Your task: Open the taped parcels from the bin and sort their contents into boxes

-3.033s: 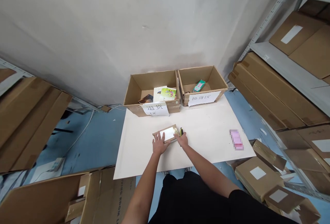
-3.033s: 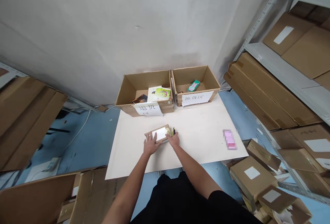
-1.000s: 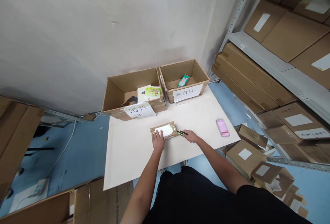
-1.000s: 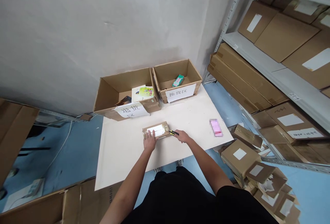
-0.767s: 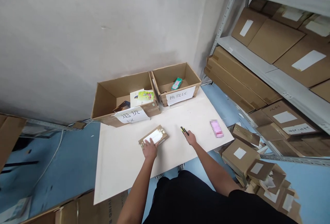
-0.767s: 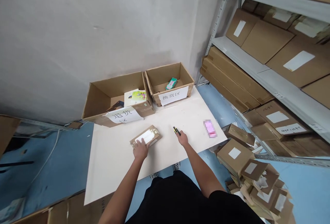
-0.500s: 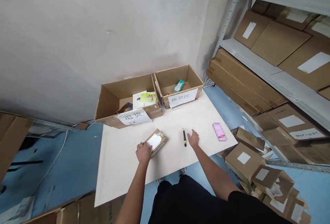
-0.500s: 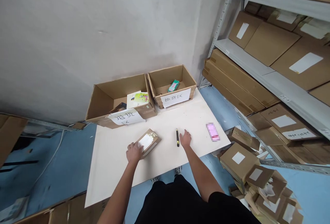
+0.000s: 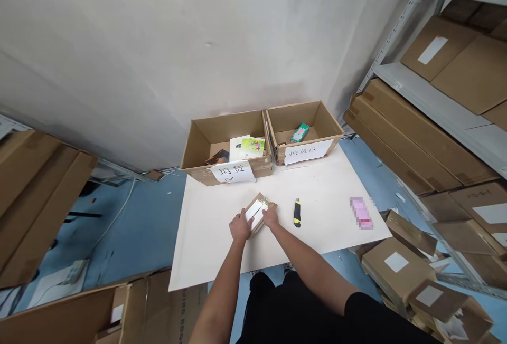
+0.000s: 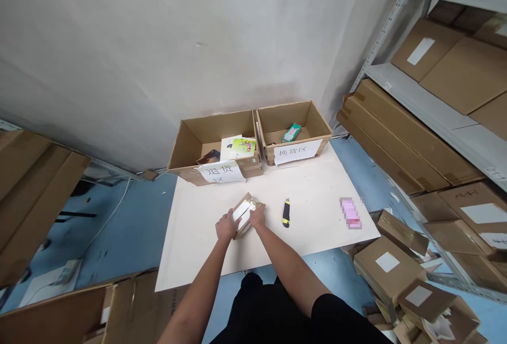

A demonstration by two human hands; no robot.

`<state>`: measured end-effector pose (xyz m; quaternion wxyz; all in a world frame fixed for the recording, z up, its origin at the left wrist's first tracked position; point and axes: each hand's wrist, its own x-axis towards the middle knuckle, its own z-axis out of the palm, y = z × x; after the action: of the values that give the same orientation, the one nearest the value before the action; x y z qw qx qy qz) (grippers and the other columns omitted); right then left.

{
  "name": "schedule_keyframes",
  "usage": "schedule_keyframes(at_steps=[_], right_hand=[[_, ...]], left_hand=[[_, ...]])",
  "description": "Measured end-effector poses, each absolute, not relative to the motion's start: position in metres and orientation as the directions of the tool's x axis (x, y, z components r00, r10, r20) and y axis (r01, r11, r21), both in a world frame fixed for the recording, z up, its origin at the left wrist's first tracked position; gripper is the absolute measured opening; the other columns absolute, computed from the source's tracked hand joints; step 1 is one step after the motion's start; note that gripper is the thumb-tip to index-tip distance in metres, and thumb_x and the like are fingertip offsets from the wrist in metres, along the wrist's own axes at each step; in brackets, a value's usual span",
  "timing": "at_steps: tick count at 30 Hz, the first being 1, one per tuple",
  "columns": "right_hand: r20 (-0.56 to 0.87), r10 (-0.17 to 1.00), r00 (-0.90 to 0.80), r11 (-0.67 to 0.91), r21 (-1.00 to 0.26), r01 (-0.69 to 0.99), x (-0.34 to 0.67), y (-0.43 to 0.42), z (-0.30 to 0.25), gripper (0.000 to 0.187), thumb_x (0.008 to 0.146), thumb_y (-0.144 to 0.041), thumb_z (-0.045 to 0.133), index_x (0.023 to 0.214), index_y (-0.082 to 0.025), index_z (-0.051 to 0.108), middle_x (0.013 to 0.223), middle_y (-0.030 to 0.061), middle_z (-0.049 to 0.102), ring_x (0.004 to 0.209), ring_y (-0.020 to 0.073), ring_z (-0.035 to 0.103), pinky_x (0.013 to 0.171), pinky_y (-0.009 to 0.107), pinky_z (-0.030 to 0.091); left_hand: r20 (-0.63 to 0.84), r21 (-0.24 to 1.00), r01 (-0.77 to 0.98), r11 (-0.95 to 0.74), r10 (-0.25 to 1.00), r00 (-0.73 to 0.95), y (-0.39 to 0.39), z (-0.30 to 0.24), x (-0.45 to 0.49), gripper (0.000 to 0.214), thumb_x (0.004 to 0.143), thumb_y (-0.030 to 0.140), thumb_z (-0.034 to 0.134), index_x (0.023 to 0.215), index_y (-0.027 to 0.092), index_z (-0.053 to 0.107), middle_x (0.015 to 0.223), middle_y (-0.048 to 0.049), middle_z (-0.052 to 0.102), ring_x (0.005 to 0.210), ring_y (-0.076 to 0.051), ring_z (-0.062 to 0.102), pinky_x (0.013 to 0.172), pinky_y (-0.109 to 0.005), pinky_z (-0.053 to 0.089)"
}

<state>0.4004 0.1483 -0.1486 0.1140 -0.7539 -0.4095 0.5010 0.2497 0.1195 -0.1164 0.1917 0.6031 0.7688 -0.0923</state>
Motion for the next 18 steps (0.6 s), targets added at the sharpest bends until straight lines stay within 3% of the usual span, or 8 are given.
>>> schedule_keyframes(at_steps=[6,11,15,18], right_hand=[[-0.694,0.704,0.151,-0.657,-0.556,0.509,0.403,0.166,-0.144,0.076,0.095,-0.024,0.056,0.162,-0.013,0.019,0.131,0.0187,0.069,0.119,0.0298,0.070,0.100,0.039,0.057],[-0.720,0.670,0.181,-0.691,-0.514,0.508,0.401,0.172,-0.139,0.085,0.090,-0.034,0.066,0.159,-0.009,0.023,0.117,0.0234,0.072,0.101,0.0373,0.074,0.075,0.047,0.064],[-0.678,0.707,0.199,-0.664,-0.541,0.516,0.405,0.170,-0.134,0.085,0.083,-0.031,0.072,0.154,-0.008,0.032,0.114,0.0232,0.071,0.100,0.0377,0.074,0.077,0.046,0.063],[-0.625,0.757,0.191,-0.620,-0.596,0.510,0.414,0.166,-0.132,0.075,0.082,-0.029,0.074,0.147,-0.010,0.042,0.103,0.0163,0.074,0.092,0.0331,0.075,0.076,0.041,0.063]], left_hand=[[-0.296,-0.001,0.988,0.154,0.944,-0.147,0.113,-0.126,0.256,0.063,0.106,0.041,0.036,0.157,0.004,0.040,0.130,-0.0289,0.065,0.118,-0.035,0.066,0.098,-0.044,0.051],[-0.427,-0.013,0.996,0.088,0.900,-0.085,0.126,-0.122,0.257,0.069,0.101,0.035,0.038,0.155,-0.008,0.037,0.142,-0.0446,0.052,0.118,-0.045,0.066,0.086,-0.050,0.058],[-0.477,0.016,0.998,0.068,0.877,-0.052,0.136,-0.120,0.261,0.075,0.097,0.036,0.046,0.155,-0.009,0.037,0.143,-0.0471,0.050,0.126,-0.052,0.061,0.081,-0.054,0.060],[-0.528,0.050,0.998,0.048,0.849,-0.014,0.142,-0.121,0.261,0.074,0.095,0.035,0.046,0.151,-0.013,0.042,0.137,-0.0483,0.053,0.122,-0.054,0.063,0.080,-0.056,0.060]])
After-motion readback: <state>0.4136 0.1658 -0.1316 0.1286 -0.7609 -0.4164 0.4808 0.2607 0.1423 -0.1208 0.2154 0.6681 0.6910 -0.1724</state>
